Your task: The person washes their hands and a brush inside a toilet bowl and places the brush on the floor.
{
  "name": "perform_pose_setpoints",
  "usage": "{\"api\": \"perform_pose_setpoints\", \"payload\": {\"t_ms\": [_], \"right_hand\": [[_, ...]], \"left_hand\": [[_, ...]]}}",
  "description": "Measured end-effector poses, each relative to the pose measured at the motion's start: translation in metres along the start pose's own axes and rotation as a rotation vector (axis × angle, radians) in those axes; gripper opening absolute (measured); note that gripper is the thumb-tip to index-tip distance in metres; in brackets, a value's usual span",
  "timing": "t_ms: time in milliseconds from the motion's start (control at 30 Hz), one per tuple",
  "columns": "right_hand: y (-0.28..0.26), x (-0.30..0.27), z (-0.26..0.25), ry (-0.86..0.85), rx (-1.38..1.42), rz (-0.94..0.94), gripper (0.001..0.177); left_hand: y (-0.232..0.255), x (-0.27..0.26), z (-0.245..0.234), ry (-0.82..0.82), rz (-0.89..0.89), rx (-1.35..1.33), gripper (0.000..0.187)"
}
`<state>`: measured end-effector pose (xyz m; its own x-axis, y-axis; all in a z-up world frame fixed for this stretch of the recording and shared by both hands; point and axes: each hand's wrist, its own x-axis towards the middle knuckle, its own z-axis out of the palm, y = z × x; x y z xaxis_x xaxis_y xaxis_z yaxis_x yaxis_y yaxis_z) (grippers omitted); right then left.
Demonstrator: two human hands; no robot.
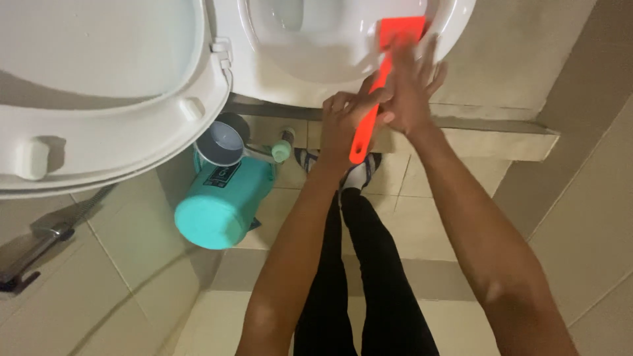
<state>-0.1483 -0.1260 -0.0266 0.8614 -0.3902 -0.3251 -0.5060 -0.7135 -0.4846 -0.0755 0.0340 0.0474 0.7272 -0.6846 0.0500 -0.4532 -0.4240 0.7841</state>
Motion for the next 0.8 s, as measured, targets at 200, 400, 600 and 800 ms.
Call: {"api": "perform_pose_setpoints", "payload": {"t_ms": [200, 400, 600, 800], "right_hand": [[-0.045, -0.002, -0.019, -0.167, -0.205, -0.019, 0.069], [-0.071, 0.002, 0.008, -0.153, -0.149, -0.096, 0.058], [-0.078, 0.006, -0.002, -0.308, -0.178, 0.006, 0.056], [-0.049, 0.005, -0.013, -0.253, -0.166, 0.197, 0.123]], "left_hand": [[0.003, -0.022, -0.021, 0.031, 0.027, 0.043, 0.034], [-0.002, -0.032, -0.043, 0.05, -0.039, 0.074, 0.031], [-0.004, -0.031, -0.044, 0.037, -0.062, 0.011, 0.029], [-0.006, -0.027, -0.025, 0.028, -0.085, -0.26, 0.036]]}}
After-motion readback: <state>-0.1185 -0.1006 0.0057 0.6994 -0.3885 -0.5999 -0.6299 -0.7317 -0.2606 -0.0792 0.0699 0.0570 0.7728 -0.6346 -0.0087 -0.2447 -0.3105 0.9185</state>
